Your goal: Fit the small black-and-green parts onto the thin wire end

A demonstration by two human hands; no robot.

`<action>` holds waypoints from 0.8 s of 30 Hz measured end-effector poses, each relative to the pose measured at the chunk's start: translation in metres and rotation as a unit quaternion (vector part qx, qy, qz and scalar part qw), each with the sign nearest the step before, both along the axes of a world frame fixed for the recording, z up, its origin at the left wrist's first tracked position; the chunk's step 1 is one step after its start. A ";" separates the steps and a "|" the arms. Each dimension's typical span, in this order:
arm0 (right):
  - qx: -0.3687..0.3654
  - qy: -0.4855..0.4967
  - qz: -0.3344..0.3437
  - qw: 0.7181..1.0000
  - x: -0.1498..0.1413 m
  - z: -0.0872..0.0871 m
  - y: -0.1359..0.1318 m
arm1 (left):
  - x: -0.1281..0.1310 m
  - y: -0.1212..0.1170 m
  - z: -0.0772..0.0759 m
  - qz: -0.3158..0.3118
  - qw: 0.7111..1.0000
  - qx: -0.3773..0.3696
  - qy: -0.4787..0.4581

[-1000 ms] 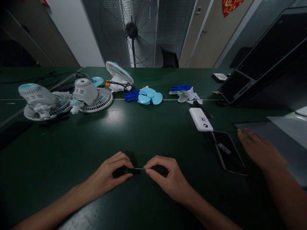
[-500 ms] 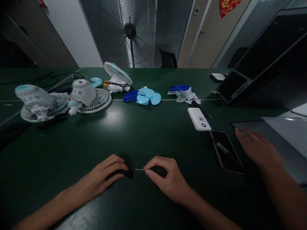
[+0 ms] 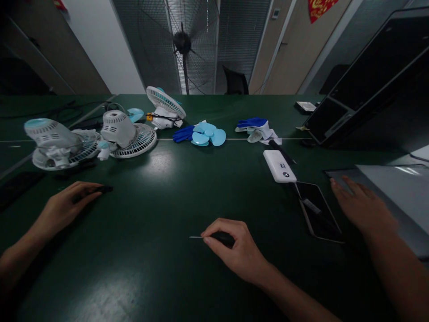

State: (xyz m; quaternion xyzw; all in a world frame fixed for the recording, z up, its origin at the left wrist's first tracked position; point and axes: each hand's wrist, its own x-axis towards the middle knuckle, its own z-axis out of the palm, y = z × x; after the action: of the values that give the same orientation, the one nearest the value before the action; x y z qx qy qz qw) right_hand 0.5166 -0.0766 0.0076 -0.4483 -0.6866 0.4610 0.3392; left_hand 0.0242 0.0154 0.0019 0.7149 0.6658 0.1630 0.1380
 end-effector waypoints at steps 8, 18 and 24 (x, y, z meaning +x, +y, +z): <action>0.005 0.000 0.011 1.000 0.003 -0.003 -0.001 | -0.033 0.005 -0.015 0.059 0.998 -0.007 -0.020; 0.007 -0.004 0.013 1.000 0.003 -0.002 0.000 | -0.058 0.000 -0.011 0.108 0.992 -0.022 0.060; 0.002 -0.011 0.013 1.000 0.002 -0.001 -0.001 | -0.045 -0.006 -0.011 0.134 0.988 0.012 0.078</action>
State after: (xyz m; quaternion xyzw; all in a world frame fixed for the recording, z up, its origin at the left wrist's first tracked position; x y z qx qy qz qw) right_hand 0.5189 -0.0773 0.0062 -0.4437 -0.6969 0.4594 0.3262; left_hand -0.0207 0.0099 -0.0089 0.6311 0.7625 0.1317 0.0545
